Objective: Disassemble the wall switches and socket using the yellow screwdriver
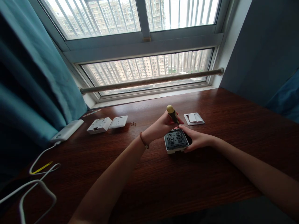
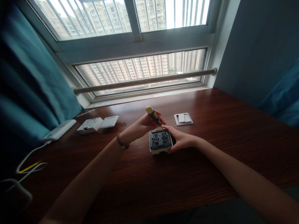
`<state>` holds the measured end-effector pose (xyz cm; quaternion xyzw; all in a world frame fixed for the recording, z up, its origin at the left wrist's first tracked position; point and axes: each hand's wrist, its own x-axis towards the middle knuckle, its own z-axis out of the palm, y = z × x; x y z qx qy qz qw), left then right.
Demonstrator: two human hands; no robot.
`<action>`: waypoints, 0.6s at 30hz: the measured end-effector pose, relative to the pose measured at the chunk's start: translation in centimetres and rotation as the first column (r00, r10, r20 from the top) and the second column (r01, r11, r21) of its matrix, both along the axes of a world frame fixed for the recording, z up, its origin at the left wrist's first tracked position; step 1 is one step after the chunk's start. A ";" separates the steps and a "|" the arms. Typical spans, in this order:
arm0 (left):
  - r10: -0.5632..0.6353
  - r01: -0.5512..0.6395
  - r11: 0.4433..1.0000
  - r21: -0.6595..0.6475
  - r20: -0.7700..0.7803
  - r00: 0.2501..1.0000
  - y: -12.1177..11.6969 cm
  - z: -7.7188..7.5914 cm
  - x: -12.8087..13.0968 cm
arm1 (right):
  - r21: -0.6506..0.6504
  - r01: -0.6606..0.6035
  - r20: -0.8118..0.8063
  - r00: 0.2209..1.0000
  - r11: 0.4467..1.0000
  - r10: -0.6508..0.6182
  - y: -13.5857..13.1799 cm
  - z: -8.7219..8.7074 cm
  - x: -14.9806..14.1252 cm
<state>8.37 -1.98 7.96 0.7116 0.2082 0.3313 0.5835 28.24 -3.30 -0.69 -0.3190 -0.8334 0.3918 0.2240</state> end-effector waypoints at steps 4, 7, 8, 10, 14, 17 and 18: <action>0.108 -0.098 0.989 0.114 -0.083 0.991 0.3 -0.2 0.0 | -0.008 -0.003 -0.009 1.000 1.000 0.003 0.0 0.2 -0.1; 0.351 -0.300 0.905 0.302 -0.128 0.928 0.4 -1.4 0.5 | -0.028 -0.006 -0.005 1.000 1.000 0.006 -0.1 0.4 -0.2; 0.422 -0.362 0.865 0.348 -0.115 0.899 0.4 -1.8 0.8 | -0.036 -0.003 -0.001 1.000 0.999 0.003 -0.1 0.5 -0.2; 0.503 -0.440 0.807 0.393 -0.071 0.861 0.2 -2.6 1.3 | -0.046 0.001 -0.001 1.000 0.999 -0.001 -0.1 0.5 -0.2; 0.528 -0.470 0.766 0.439 -0.012 0.849 -0.2 -2.6 1.9 | -0.041 -0.001 -0.013 1.000 0.999 0.001 -0.1 0.5 -0.2; 0.392 -0.376 0.887 0.266 -0.005 0.920 -0.5 -1.5 1.8 | -0.050 0.004 -0.004 1.000 0.999 -0.004 -0.1 0.6 -0.3; 0.324 -0.318 0.931 0.178 -0.005 0.946 -0.5 -1.1 1.6 | -0.055 -0.001 -0.004 1.000 0.998 0.001 -0.1 0.6 -0.3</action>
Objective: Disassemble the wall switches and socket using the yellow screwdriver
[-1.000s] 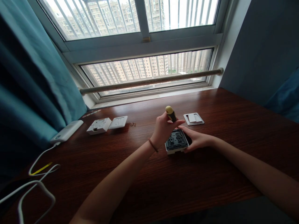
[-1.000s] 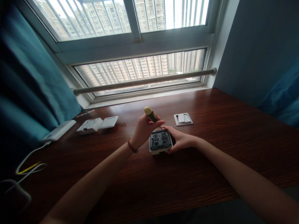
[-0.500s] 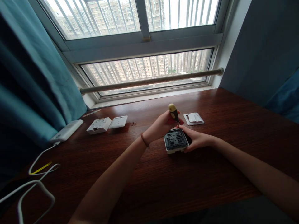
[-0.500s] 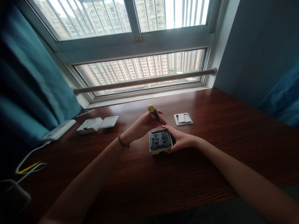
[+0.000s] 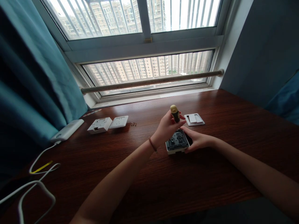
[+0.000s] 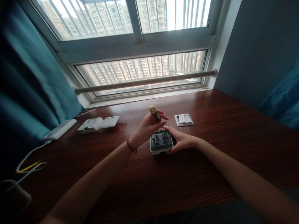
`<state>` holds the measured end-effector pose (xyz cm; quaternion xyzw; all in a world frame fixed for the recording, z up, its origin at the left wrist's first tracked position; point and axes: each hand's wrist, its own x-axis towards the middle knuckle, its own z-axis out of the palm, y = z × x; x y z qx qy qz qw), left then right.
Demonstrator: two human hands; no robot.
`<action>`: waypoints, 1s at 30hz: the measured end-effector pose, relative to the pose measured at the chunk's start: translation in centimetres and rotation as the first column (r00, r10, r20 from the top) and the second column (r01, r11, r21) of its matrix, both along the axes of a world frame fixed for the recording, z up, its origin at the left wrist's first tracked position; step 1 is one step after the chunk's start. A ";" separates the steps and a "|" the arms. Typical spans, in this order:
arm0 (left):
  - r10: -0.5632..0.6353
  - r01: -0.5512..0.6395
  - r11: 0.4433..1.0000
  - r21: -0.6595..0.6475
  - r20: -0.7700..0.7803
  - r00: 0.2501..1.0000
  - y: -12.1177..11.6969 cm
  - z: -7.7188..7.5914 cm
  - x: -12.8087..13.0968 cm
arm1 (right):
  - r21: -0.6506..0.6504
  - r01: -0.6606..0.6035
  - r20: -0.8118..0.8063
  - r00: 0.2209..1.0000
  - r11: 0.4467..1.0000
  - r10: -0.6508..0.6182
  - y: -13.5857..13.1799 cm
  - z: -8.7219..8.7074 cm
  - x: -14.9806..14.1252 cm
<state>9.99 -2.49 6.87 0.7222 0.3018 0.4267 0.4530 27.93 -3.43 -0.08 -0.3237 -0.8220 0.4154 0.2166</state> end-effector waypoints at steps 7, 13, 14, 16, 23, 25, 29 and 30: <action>-0.302 0.291 0.922 -0.255 -0.004 0.953 0.2 2.1 -1.8 | 0.020 0.002 -0.002 1.000 1.000 -0.002 0.0 0.0 0.0; -0.188 0.171 0.981 -0.093 -0.219 0.958 0.4 1.1 -1.7 | 0.000 -0.009 -0.016 1.000 1.000 0.009 0.1 -0.2 0.1; -0.101 0.098 0.995 -0.025 -0.247 0.964 0.3 0.7 -1.4 | -0.010 -0.014 -0.018 1.000 1.000 0.014 0.1 -0.2 0.1; 0.059 -0.028 0.992 0.126 -0.257 0.965 0.2 0.0 -0.8 | -0.026 -0.018 -0.016 1.000 0.999 0.018 0.0 -0.1 0.1; -0.045 0.038 0.986 -0.161 -0.038 0.998 0.2 0.8 -0.6 | 0.009 -0.006 -0.024 1.000 1.000 0.006 0.0 0.0 0.0; -0.117 0.111 0.967 -0.228 -0.015 0.993 0.3 1.5 -1.0 | 0.002 -0.007 -0.025 1.000 1.000 0.008 0.0 -0.1 0.1; -0.208 0.201 0.944 -0.264 0.000 0.978 0.7 1.7 -1.8 | -0.018 -0.018 -0.024 1.000 1.000 0.018 0.0 -0.1 0.1; -0.183 0.172 0.955 -0.242 -0.024 0.983 0.8 1.5 -1.8 | -0.017 -0.020 -0.023 1.000 1.000 0.020 0.0 -0.1 0.1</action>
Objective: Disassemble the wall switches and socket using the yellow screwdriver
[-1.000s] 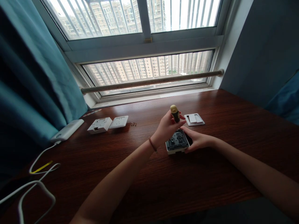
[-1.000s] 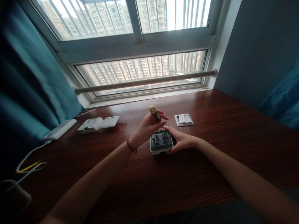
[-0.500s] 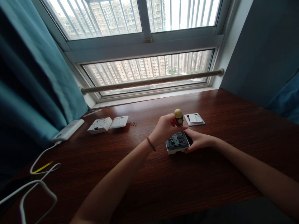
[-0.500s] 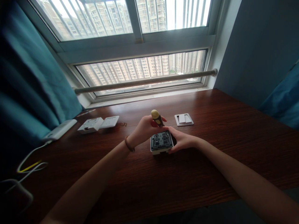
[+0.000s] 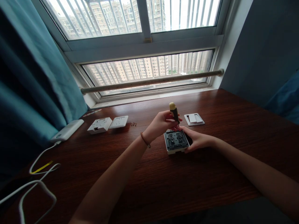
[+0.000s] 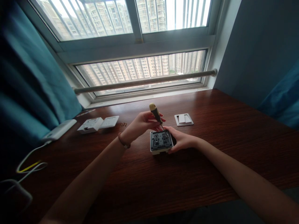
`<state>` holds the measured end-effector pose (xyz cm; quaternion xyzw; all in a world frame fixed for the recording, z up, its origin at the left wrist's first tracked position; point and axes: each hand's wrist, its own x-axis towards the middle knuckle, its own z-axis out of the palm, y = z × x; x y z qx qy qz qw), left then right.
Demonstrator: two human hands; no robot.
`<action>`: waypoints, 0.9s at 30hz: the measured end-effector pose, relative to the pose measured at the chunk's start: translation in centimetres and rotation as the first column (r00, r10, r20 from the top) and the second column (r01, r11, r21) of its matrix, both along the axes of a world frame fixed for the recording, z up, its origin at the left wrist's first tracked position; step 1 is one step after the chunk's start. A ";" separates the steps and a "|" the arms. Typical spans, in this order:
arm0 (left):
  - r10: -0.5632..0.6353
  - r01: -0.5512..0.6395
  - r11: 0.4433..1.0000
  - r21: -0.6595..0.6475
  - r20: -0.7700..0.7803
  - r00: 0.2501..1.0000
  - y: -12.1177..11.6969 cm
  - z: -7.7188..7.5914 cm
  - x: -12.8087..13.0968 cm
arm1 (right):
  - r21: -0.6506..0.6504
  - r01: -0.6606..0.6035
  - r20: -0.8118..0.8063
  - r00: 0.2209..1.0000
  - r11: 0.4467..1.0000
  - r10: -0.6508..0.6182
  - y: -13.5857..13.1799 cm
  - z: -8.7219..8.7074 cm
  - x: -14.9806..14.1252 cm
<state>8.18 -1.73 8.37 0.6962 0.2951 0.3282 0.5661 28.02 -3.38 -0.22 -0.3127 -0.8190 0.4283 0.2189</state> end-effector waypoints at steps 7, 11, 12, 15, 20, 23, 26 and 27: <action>0.318 -0.280 0.910 0.305 -0.081 0.945 0.1 -1.6 0.8 | 0.021 0.008 0.005 1.000 1.000 -0.008 0.0 -0.2 0.0; 0.090 -0.091 0.996 0.019 0.039 0.995 -0.5 -0.5 0.8 | 0.024 0.018 0.008 1.000 1.000 -0.018 0.1 -0.2 0.1; 0.043 -0.042 0.999 -0.019 0.073 0.996 -0.5 -0.2 0.7 | 0.023 0.015 0.006 1.000 1.000 -0.015 0.1 -0.2 0.1; -0.032 0.040 0.998 -0.053 0.131 0.991 -0.5 0.1 0.5 | 0.011 -0.001 -0.010 1.000 1.000 0.001 0.0 0.0 0.0; 0.172 -0.166 0.973 0.159 -0.023 0.985 0.0 -1.4 0.6 | -0.006 0.002 -0.011 1.000 1.000 -0.002 -0.1 0.1 -0.1; 0.321 -0.288 0.915 0.283 -0.078 0.944 0.1 -2.0 1.0 | -0.014 0.013 -0.002 1.000 1.000 -0.013 -0.1 0.0 0.0; 0.182 -0.173 0.971 0.167 -0.042 0.982 -0.3 -1.6 1.1 | -0.011 0.011 -0.001 1.000 1.000 -0.011 0.0 0.0 0.0; 0.121 -0.118 0.986 0.118 -0.012 0.993 -0.5 -1.2 1.1 | -0.010 0.008 -0.002 1.000 1.000 -0.008 0.0 0.0 0.0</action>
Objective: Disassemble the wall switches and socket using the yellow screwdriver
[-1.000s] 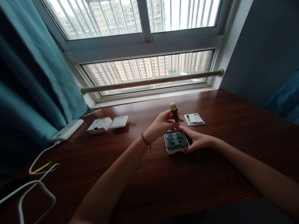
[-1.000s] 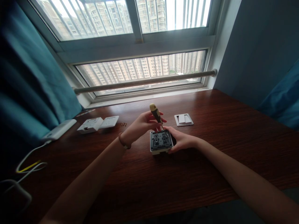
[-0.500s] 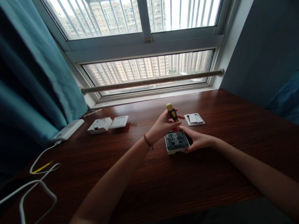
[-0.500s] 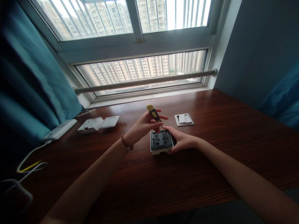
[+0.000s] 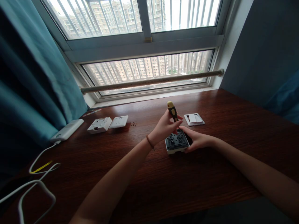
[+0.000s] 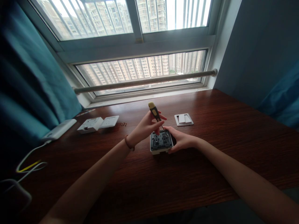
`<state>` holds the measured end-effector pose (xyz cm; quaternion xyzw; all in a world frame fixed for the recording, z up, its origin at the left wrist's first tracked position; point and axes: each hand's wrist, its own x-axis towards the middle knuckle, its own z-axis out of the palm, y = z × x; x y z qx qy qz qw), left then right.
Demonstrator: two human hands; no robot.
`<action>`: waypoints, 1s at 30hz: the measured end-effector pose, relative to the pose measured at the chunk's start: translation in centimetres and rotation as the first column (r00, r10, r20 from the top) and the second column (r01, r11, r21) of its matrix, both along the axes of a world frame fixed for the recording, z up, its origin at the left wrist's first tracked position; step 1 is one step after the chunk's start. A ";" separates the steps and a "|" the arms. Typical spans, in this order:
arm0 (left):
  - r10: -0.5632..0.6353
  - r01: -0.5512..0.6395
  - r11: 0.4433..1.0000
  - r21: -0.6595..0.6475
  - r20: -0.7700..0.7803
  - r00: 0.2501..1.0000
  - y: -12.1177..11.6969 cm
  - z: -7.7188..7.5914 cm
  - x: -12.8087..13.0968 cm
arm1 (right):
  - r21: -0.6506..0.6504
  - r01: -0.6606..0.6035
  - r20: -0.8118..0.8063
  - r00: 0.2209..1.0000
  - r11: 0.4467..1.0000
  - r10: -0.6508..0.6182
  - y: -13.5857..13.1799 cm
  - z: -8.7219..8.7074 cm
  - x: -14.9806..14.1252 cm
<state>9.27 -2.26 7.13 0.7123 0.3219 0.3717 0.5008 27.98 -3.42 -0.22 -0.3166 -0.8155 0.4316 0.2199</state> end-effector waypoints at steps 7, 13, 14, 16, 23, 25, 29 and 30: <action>-0.170 0.184 0.976 -0.119 0.115 0.979 -0.1 1.1 -0.7 | 0.007 -0.014 -0.016 1.000 1.000 0.014 0.0 0.1 -0.1; 0.220 -0.189 0.956 0.226 -0.118 0.968 0.4 -0.5 -0.2 | 0.023 0.008 0.011 1.000 1.000 -0.009 -0.1 0.1 0.0; 0.212 -0.187 0.959 0.214 -0.102 0.972 0.3 -0.5 -0.1 | 0.023 0.009 0.015 1.000 1.000 -0.009 0.0 0.1 0.0; 0.095 -0.090 0.990 0.107 -0.044 0.995 0.0 -0.3 0.1 | 0.022 0.013 0.023 1.000 1.000 -0.013 0.0 0.1 0.0; -0.167 0.181 0.978 -0.107 0.123 0.978 0.0 0.9 -0.4 | 0.011 -0.026 -0.021 0.999 1.000 0.027 0.0 0.2 -0.1; -0.150 0.157 0.985 -0.074 0.094 0.984 0.3 0.5 -0.4 | 0.011 -0.018 -0.015 1.000 1.000 0.018 0.0 0.2 -0.1; 0.040 -0.030 0.990 0.136 -0.067 0.997 0.7 -0.4 -0.4 | 0.017 0.009 0.015 1.000 1.000 -0.009 0.0 0.0 0.0; 0.098 -0.080 0.980 0.184 -0.087 0.991 0.7 -0.5 -0.3 | 0.017 0.011 0.021 1.000 1.000 -0.011 0.0 0.0 0.0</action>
